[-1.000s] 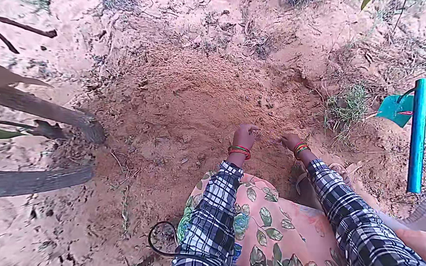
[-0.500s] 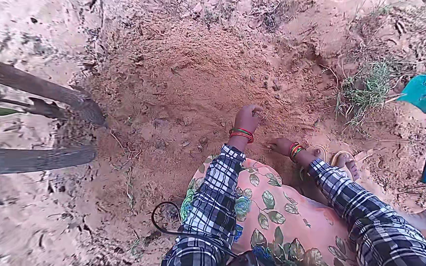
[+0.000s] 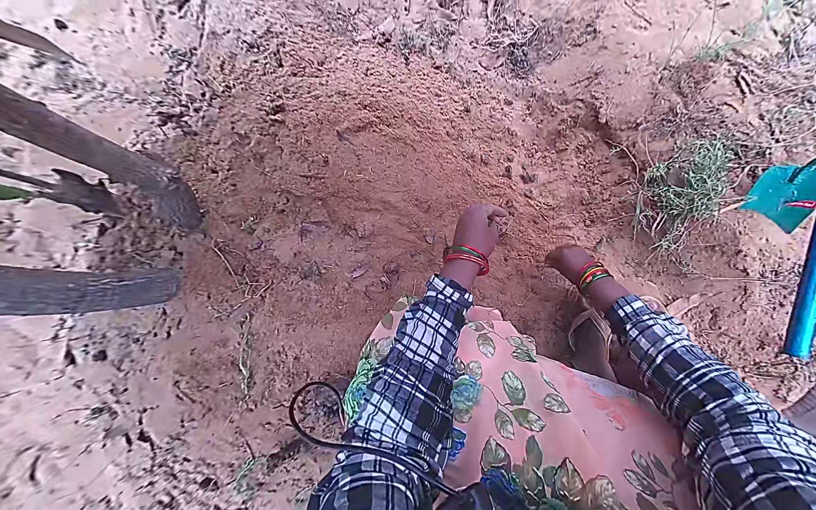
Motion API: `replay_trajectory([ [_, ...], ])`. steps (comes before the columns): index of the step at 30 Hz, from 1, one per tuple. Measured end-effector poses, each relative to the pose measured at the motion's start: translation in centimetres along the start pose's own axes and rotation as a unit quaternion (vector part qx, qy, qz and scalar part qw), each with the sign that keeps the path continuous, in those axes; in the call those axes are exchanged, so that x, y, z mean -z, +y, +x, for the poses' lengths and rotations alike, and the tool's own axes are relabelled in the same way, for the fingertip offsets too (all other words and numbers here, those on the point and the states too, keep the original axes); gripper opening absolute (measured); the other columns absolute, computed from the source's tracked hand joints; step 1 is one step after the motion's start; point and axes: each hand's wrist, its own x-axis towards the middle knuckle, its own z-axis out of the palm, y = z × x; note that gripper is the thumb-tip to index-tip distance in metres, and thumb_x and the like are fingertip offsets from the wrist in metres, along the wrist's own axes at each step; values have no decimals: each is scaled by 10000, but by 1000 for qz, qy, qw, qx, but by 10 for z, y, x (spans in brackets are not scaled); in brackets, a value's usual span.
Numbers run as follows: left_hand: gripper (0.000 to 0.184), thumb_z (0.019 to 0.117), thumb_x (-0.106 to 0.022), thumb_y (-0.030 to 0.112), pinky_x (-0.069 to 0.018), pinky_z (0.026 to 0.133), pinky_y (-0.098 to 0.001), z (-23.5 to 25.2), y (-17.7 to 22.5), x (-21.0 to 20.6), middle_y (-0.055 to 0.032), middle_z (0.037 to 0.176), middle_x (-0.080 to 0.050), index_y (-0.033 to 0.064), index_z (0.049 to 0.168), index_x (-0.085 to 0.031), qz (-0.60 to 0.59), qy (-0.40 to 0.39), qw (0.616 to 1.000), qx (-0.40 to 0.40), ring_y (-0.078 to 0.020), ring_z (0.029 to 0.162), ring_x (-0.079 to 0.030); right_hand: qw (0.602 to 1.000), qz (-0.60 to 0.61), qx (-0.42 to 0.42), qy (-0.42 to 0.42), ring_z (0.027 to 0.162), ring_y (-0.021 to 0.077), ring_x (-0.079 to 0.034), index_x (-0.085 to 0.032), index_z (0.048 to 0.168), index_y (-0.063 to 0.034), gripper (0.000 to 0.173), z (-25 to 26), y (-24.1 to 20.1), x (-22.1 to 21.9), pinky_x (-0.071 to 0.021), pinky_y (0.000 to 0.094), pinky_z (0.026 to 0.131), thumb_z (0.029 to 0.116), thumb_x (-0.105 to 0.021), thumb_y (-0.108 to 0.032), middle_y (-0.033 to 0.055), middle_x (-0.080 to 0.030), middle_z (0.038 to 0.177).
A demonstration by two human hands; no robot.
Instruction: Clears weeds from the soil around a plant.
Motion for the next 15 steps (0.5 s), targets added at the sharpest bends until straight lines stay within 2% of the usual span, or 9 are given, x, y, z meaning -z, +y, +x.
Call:
replay_trajectory([
  [1, 355, 1010, -500, -22, -463, 1099, -458, 1, 0, -2, -143, 1312, -677, 74, 1288, -699, 7, -8, 1000, -1, -274, 1254, -625, 1000, 1, -8, -9, 1058, 482, -684, -771, 1047, -9, 161, -1, -1, 2, -501, 702, 924, 1007, -649, -105, 260, -728, 1083],
  [3, 362, 1006, -500, -22, -465, 1101, -464, 3, 0, -7, -140, 1300, -685, 75, 1295, -696, 21, -22, 1000, -4, -278, 1253, -628, 997, -7, -6, -81, 1045, 469, -689, -776, 1074, -43, 156, 4, -13, -9, -500, 700, 921, 992, -657, -101, 245, -735, 1072],
  [4, 365, 1005, -503, -19, -464, 1100, -473, 4, 1, -9, -139, 1297, -687, 79, 1301, -694, 26, -30, 999, -1, -284, 1251, -629, 991, -11, 3, -136, 1095, 465, -679, -757, 1183, -74, 222, 8, -25, -18, -492, 690, 961, 995, -641, -89, 242, -727, 1132],
  [6, 356, 1007, -511, -13, -469, 1093, -482, 3, 1, -10, -138, 1290, -689, 77, 1300, -692, 32, -43, 999, 6, -283, 1241, -634, 974, 14, 32, -224, 1188, 469, -642, -614, 1433, -109, 444, 6, -61, -30, -462, 673, 1029, 989, -628, -97, 267, -678, 1264],
  [7, 357, 1006, -510, -18, -467, 1092, -483, 2, 0, -10, -142, 1284, -692, 69, 1301, -691, 34, -45, 998, 7, -284, 1236, -638, 965, 43, 55, -255, 1226, 454, -625, -567, 1471, -78, 449, 1, -78, -33, -437, 639, 1071, 1028, -610, -139, 273, -658, 1306],
  [8, 364, 1006, -507, -20, -468, 1092, -480, 1, -1, -10, -143, 1279, -695, 65, 1311, -686, 36, -49, 998, 7, -283, 1233, -640, 958, 74, 79, -266, 1246, 438, -625, -576, 1453, -53, 417, -4, -87, -40, -431, 613, 1095, 1055, -586, -178, 271, -656, 1319],
  [11, 359, 1022, -502, -4, -463, 1096, -487, 1, -2, -8, -143, 1290, -687, 70, 1330, -673, 38, -58, 998, 12, -290, 1240, -633, 951, 155, 89, -252, 1139, 400, -664, -656, 1298, 21, 383, -15, -83, -56, -461, 587, 1033, 1101, -496, -267, 269, -691, 1198],
  [13, 359, 1017, -507, -2, -469, 1085, -503, 2, 0, -9, -140, 1288, -695, 71, 1324, -677, 39, -56, 998, 14, -296, 1236, -640, 951, 178, 52, -249, 1113, 376, -662, -646, 1289, 38, 374, -16, -73, -50, -467, 558, 1030, 1098, -508, -252, 263, -686, 1187],
  [15, 338, 1019, -517, 0, -476, 1081, -497, 3, 2, -12, -144, 1286, -695, 59, 1307, -682, 35, -48, 998, 7, -296, 1228, -647, 967, 159, -1, -199, 1123, 396, -662, -620, 1323, 52, 380, -11, -61, -31, -465, 550, 1046, 1110, -479, -229, 278, -678, 1201],
])
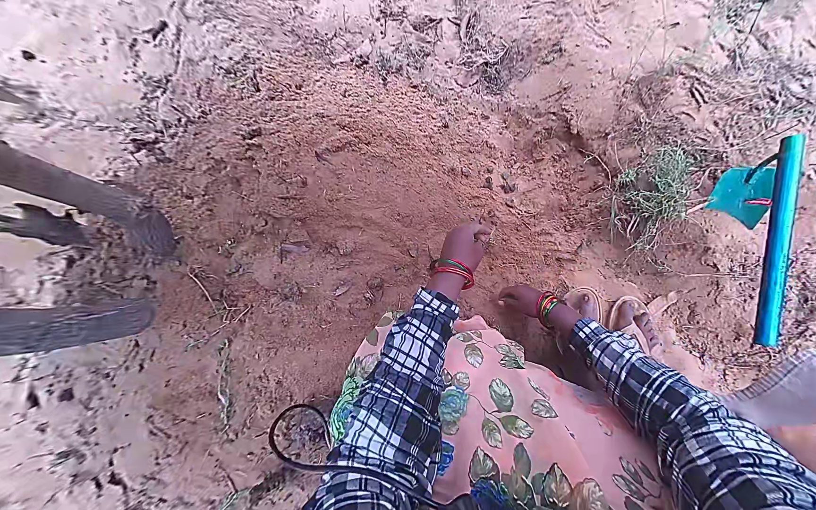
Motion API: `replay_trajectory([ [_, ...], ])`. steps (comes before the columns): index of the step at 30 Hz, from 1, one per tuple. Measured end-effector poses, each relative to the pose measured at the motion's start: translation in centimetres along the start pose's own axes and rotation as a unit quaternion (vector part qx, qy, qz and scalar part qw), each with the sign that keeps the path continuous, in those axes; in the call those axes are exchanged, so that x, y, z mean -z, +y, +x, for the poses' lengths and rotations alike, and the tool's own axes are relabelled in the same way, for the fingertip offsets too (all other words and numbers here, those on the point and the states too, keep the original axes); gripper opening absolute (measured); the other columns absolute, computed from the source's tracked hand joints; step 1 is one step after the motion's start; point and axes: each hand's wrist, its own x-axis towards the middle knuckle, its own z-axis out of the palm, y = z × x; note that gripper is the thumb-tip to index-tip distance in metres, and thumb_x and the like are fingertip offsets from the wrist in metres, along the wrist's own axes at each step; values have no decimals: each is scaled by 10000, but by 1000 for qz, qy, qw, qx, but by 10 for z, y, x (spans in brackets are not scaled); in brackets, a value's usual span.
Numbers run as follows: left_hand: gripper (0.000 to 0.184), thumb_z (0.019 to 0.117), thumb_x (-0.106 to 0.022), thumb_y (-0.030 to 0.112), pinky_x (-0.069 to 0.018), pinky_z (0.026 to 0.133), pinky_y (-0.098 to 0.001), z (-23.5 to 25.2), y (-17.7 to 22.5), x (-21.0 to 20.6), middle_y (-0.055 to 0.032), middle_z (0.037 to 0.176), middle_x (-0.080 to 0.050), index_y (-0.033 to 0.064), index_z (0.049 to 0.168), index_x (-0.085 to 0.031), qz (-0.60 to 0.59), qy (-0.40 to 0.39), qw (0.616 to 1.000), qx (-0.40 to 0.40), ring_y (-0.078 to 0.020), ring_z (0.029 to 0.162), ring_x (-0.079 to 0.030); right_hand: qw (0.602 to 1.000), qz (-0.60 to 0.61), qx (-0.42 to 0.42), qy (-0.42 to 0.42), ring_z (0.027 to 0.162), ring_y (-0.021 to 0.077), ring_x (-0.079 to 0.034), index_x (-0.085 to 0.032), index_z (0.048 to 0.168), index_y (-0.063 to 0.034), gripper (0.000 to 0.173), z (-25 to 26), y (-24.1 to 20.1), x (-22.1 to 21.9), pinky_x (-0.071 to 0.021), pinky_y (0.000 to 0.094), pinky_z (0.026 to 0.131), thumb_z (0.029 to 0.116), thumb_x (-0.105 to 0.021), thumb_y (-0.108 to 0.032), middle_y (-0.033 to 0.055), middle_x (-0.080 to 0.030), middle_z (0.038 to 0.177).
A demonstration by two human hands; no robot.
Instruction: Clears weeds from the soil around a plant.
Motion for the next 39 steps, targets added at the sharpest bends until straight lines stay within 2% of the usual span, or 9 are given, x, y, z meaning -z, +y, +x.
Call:
replay_trajectory([
  [5, 336, 1016, -513, -7, -483, 1088, -457, -6, 1, -6, -136, 1299, -689, 64, 1284, -701, -19, 22, 999, -31, -266, 1228, -647, 944, -107, -200, 241, 1221, 521, -582, -710, 1238, -36, 291, -6, 43, 48, -477, 711, 962, 962, -685, -126, 292, -623, 1320],
  [8, 320, 1019, -520, -11, -486, 1074, -464, -6, 3, -7, -159, 1299, -682, 51, 1278, -697, -16, 22, 998, -51, -288, 1213, -650, 911, -152, -358, 137, 1311, 535, -516, -667, 1264, 36, 386, -17, 46, 52, -447, 718, 1002, 917, -721, -125, 329, -550, 1408],
  [11, 298, 1007, -546, -18, -511, 1030, -495, -8, 0, -11, -168, 1254, -696, 53, 1240, -718, -10, 41, 997, -60, -317, 1160, -670, 949, -163, -265, 56, 1188, 478, -627, -723, 1143, 13, 266, -17, 59, 55, -475, 698, 968, 965, -678, -178, 285, -676, 1228],
  [14, 297, 1010, -556, -14, -508, 1036, -497, -11, 1, -11, -158, 1256, -694, 68, 1244, -719, -11, 33, 998, -50, -312, 1171, -662, 923, -155, -167, 311, 1157, 515, -609, -755, 1046, -53, 190, -34, 66, 80, -476, 741, 878, 897, -671, 30, 244, -685, 1185],
  [18, 294, 1027, -554, 18, -517, 1016, -487, -10, 4, -12, -140, 1250, -699, 84, 1268, -709, -1, 20, 999, -34, -294, 1146, -670, 788, -172, -219, 550, 1496, 529, -294, -679, 1341, -154, 481, -58, 73, 159, -245, 835, 1074, 906, -627, 43, 199, -438, 1592],
  [20, 300, 1026, -549, 9, -502, 1038, -492, -7, 5, -12, -148, 1260, -696, 78, 1271, -708, 3, 16, 999, -34, -303, 1178, -658, 773, -129, -313, 537, 1545, 571, -102, -508, 1533, -229, 740, -73, 90, 186, -163, 895, 1069, 849, -771, -121, 219, -190, 1709],
  [23, 304, 1021, -545, -2, -492, 1052, -500, -2, 3, -12, -155, 1273, -686, 69, 1271, -704, 9, 9, 999, -30, -309, 1197, -648, 787, -53, -397, 470, 1502, 643, -125, -368, 1616, -272, 1002, -78, 131, 182, -278, 912, 981, 762, -885, -181, 282, -94, 1707],
  [28, 315, 1016, -546, -5, -495, 1050, -504, 0, 1, -17, -141, 1250, -704, 78, 1273, -707, 30, 2, 999, -34, -307, 1183, -658, 841, -86, -348, 404, 1436, 642, -289, -702, 1336, -212, 500, -50, 130, 127, -393, 869, 896, 889, -705, 12, 238, -401, 1608],
  [39, 331, 1007, -553, -16, -508, 1037, -489, -12, -3, -11, -132, 1254, -704, 80, 1288, -700, 22, 0, 999, -45, -286, 1161, -670, 878, -66, -335, 336, 1226, 606, -548, -724, 1285, -147, 460, -96, 130, 118, -466, 794, 909, 834, -784, -78, 354, -535, 1418],
])
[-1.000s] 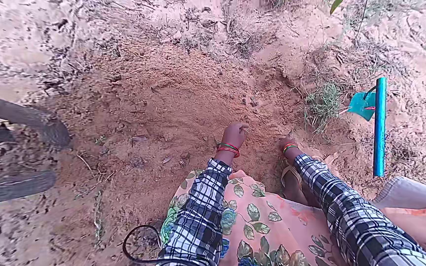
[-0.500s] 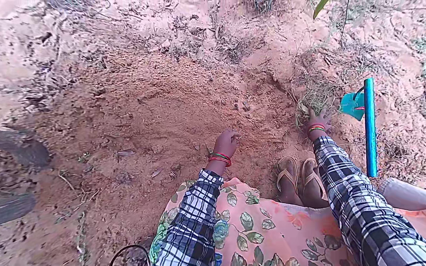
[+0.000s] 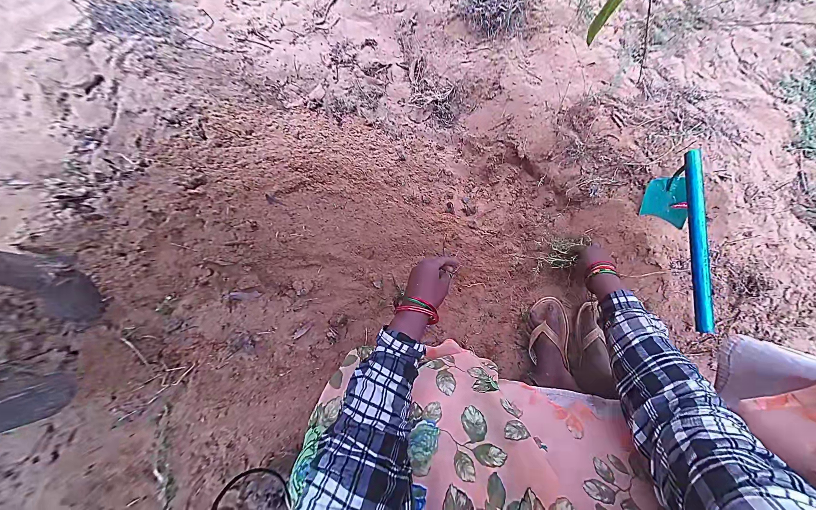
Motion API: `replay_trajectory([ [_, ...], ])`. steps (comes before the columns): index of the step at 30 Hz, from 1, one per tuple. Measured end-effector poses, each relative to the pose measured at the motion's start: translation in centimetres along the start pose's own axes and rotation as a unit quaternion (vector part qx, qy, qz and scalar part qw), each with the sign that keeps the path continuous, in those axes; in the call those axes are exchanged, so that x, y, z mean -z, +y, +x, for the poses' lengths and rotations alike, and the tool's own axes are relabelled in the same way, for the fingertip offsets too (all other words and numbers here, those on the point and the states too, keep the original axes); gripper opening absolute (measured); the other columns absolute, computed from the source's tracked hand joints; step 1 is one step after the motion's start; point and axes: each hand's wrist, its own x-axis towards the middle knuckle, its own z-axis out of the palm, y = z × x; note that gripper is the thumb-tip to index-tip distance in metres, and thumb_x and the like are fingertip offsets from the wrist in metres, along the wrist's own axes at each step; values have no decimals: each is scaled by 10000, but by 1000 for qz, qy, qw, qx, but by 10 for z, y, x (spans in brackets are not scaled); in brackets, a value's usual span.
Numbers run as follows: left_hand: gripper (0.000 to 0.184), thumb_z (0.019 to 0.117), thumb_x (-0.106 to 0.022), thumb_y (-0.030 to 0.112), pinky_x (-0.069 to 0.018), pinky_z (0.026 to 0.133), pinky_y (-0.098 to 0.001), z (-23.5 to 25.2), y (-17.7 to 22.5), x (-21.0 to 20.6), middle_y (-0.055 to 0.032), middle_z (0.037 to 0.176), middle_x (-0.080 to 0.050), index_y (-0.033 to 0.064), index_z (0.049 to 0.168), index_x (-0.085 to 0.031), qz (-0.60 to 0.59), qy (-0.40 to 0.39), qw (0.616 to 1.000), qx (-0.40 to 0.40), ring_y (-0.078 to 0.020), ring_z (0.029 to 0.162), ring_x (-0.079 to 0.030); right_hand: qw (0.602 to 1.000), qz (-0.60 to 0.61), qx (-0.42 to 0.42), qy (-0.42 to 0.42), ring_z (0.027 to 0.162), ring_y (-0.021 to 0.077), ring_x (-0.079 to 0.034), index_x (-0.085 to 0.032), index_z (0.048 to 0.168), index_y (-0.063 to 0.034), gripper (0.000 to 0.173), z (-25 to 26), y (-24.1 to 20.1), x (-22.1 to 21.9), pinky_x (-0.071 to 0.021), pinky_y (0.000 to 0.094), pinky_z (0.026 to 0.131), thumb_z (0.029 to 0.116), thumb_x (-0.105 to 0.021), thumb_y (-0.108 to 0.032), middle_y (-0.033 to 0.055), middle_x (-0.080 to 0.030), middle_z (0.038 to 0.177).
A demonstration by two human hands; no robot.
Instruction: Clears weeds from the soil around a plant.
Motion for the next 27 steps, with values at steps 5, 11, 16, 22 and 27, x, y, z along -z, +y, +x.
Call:
replay_trajectory([
  [5, 324, 1008, -567, -14, -508, 1038, -497, 5, 3, -5, -143, 1256, -702, 80, 1289, -698, 6, -3, 1000, -2, -301, 1176, -665, 993, 17, -88, 71, 1452, 644, -246, -625, 1426, -182, 623, 10, 2, 30, -352, 865, 954, 832, -811, -156, 292, -326, 1626],
  [11, 327, 1015, -550, -16, -499, 1059, -485, 9, 6, -10, -146, 1275, -694, 69, 1297, -692, 20, -35, 999, -6, -294, 1187, -662, 992, 20, -126, 16, 1533, 604, -26, -434, 1569, -377, 981, 36, -36, -25, -293, 898, 973, 715, -913, -440, 258, 3, 1721],
  [16, 318, 1018, -552, -9, -478, 1094, -472, 11, 5, -9, -147, 1328, -670, 72, 1289, -697, 22, -36, 999, -3, -291, 1242, -636, 1000, 0, -21, -6, 1479, 628, -210, -640, 1424, -245, 684, 18, -72, -63, -342, 894, 929, 777, -842, -153, 224, -259, 1683],
  [22, 320, 1019, -544, 3, -487, 1062, -467, 11, 3, -11, -131, 1265, -696, 85, 1283, -704, 19, -29, 999, 12, -279, 1190, -652, 986, 55, 111, -109, 1267, 491, -579, -634, 1370, -17, 580, -14, -115, -61, -480, 671, 1025, 830, -795, -157, 305, -515, 1466],
  [27, 328, 1029, -553, 25, -485, 1056, -496, 11, 4, -8, -133, 1268, -698, 92, 1323, -681, -18, -4, 998, 54, -291, 1188, -655, 965, 187, 151, -105, 1153, 433, -648, -675, 1232, 61, 447, -53, -150, -40, -491, 617, 1008, 856, -801, -144, 290, -669, 1218],
])
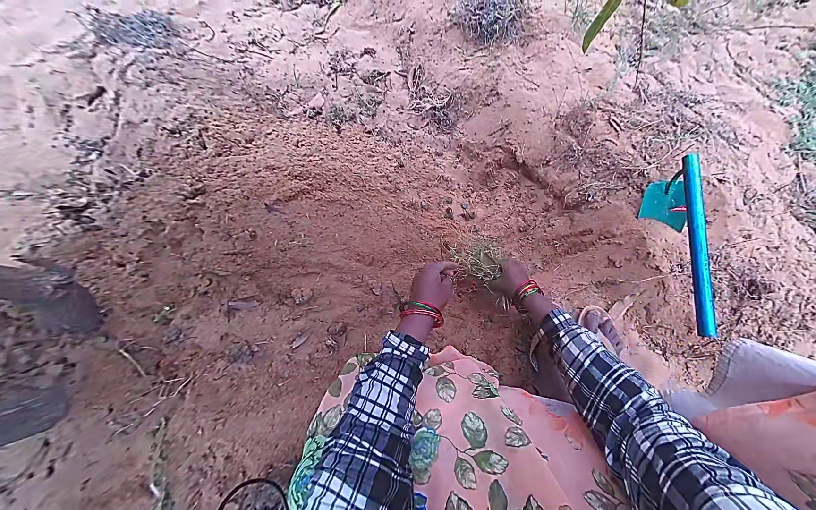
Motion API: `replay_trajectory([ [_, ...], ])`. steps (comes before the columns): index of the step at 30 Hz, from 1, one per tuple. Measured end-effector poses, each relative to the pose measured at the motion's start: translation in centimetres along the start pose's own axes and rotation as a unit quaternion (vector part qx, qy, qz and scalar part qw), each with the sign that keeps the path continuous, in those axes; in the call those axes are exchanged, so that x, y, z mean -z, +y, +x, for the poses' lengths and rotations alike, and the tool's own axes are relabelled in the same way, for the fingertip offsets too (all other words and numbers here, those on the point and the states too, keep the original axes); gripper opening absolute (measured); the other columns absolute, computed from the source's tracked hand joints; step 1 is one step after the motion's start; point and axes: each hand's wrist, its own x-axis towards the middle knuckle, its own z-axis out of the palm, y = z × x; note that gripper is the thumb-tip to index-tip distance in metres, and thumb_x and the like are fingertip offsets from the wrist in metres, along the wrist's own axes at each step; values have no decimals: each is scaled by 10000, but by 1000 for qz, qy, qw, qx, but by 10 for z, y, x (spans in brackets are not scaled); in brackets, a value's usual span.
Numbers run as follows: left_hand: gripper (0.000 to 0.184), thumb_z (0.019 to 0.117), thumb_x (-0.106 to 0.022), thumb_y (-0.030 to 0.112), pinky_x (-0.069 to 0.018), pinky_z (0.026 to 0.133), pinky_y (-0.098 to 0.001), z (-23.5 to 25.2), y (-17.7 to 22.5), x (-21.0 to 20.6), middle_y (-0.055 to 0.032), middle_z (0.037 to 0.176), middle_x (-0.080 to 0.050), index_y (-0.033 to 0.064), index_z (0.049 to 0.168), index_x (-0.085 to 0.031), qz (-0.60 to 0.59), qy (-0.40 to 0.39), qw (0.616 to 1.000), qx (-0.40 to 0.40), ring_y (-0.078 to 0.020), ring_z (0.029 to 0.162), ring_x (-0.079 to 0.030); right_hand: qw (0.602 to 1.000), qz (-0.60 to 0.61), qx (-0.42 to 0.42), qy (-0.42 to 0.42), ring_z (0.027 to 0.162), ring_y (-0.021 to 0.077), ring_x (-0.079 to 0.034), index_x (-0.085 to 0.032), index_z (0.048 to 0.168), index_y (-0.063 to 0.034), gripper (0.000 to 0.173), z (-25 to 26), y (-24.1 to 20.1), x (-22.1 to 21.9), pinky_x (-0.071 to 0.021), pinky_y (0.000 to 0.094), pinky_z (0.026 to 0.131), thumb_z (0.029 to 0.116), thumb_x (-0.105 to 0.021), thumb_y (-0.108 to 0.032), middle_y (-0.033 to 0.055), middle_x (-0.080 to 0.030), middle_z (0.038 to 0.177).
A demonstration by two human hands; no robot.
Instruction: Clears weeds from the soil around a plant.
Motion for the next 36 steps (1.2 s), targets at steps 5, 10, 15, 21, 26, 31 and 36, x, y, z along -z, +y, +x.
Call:
replay_trajectory([
  [5, 794, 1028, -635, 407, -409, 1150, -531, 2, -5, -8, -290, 1556, -424, -9, 1598, -273, -163, -15, 985, 61, -403, 1401, -488, 990, 124, 49, 46, 1129, 396, -665, -669, 1298, 19, 494, -24, -39, -9, -508, 594, 995, 832, -812, -63, 264, -681, 1229],
  [10, 792, 976, -725, 333, -502, 1034, -541, -1, -3, -24, -225, 1495, -499, 106, 1595, -286, -406, 22, 907, 109, -348, 1301, -561, 980, 69, 182, -39, 1321, 400, -542, -525, 1431, 29, 733, -42, -72, -15, -465, 525, 1102, 802, -869, -126, 294, -499, 1460],
  [15, 433, 1014, -645, 206, -515, 952, -493, 9, -12, -14, -201, 1275, -622, 10, 1386, -543, -463, 155, 860, 149, -278, 1124, -614, 965, 168, 201, 13, 1145, 359, -651, -655, 1305, -60, 594, -28, -32, 25, -546, 553, 952, 757, -878, -9, 218, -640, 1319],
  [21, 428, 1048, -574, 211, -485, 1021, -450, 2, -12, 19, -174, 1316, -613, 40, 1435, -509, -466, 257, 836, 131, -236, 1177, -605, 981, -87, -71, 159, 1261, 564, -550, -652, 1340, -26, 502, 1, 95, 111, -463, 718, 1009, 857, -786, -42, 374, -496, 1436],
  [26, 353, 1019, -581, 132, -526, 901, -374, 4, -14, 16, -117, 1173, -630, 36, 1357, -551, -483, 251, 833, 95, -161, 1016, -621, 955, -152, -225, 121, 1451, 661, -219, -542, 1504, -159, 777, -16, 148, 80, -316, 801, 1075, 805, -871, -242, 402, -218, 1615],
  [31, 415, 1012, -599, 146, -530, 957, -392, 8, -19, 6, -138, 1265, -636, 34, 1405, -531, -456, 237, 854, 80, -182, 1100, -635, 975, -171, -141, -1, 1297, 560, -520, -692, 1323, -103, 432, -8, 107, 34, -442, 736, 1009, 904, -752, -189, 342, -525, 1436],
  [36, 402, 1024, -577, 144, -521, 963, -357, -10, -9, 29, -109, 1263, -630, 53, 1411, -520, -509, 279, 810, 89, -152, 1118, -623, 989, -121, -86, 12, 1200, 522, -612, -668, 1310, -31, 447, 8, 105, 50, -465, 721, 997, 896, -770, -167, 330, -646, 1264],
])
